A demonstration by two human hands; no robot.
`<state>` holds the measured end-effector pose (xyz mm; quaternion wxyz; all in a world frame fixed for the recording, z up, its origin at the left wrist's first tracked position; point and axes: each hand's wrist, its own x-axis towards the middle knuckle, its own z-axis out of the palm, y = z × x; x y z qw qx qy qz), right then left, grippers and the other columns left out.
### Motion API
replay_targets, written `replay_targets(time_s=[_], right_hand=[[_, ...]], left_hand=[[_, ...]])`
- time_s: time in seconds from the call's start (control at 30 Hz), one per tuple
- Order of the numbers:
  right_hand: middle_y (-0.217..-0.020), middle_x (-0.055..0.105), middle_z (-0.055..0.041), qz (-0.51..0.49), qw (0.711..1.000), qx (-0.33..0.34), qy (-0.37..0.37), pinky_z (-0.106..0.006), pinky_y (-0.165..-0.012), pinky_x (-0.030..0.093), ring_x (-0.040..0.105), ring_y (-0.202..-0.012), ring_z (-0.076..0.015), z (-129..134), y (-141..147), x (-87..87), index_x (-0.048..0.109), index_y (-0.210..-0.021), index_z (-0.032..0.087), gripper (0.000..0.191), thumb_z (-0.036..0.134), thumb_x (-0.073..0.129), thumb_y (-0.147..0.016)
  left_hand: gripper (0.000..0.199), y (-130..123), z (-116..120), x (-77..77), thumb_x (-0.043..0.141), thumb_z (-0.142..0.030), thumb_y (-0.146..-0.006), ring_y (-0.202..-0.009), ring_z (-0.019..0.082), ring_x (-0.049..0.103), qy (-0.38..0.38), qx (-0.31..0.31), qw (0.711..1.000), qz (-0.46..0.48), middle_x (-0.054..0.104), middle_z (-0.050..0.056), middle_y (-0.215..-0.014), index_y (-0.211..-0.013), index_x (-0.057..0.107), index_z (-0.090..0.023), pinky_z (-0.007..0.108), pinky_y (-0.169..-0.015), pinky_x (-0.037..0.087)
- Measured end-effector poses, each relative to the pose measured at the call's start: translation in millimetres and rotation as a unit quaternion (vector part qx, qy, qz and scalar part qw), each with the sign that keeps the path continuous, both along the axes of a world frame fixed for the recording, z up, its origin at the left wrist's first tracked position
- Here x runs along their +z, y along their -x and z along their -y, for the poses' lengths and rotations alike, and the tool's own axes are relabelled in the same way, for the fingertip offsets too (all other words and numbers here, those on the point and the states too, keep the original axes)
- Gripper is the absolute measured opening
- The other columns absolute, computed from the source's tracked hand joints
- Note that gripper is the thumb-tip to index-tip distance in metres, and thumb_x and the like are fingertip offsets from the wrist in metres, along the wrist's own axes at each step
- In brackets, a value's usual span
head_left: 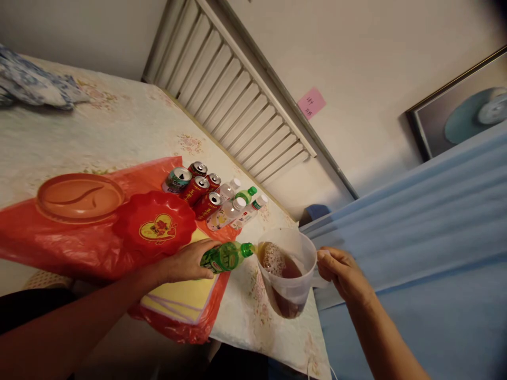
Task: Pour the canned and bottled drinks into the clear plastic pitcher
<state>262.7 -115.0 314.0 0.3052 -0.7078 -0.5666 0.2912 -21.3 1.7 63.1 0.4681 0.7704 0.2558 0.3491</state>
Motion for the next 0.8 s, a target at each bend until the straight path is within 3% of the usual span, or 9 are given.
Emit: replay_targets(time_s=[0.23, 0.8], right_hand=[[-0.049, 0.029, 0.0072, 0.001, 1.000, 0.004, -0.001, -0.026, -0.047, 0.015, 0.021, -0.048, -0.0075, -0.7, -3.0, -0.9, 0.042, -0.054, 0.021, 0.053, 0.058, 0.071, -0.077], [-0.051, 0.028, 0.0074, 0.009, 1.000, 0.007, 0.013, -0.026, -0.048, 0.014, 0.020, -0.049, -0.0078, -1.4, -3.7, 0.1, 0.040, -0.055, 0.021, 0.054, 0.061, 0.070, -0.077]], left_hand=[[0.072, -1.5, -2.9, -2.5, 0.074, -0.026, -0.062, -0.123, 0.032, 0.056, -0.003, -0.014, 1.000, -0.010, 0.062, 0.010, -0.134, -0.131, 0.055, -0.020, 0.041, -0.108, 0.043], [0.071, -1.8, -2.8, -5.2, 0.073, -0.025, -0.062, -0.123, 0.031, 0.057, -0.011, -0.009, 1.000, -0.013, 0.063, 0.009, -0.134, -0.131, 0.055, -0.021, 0.039, -0.107, 0.044]])
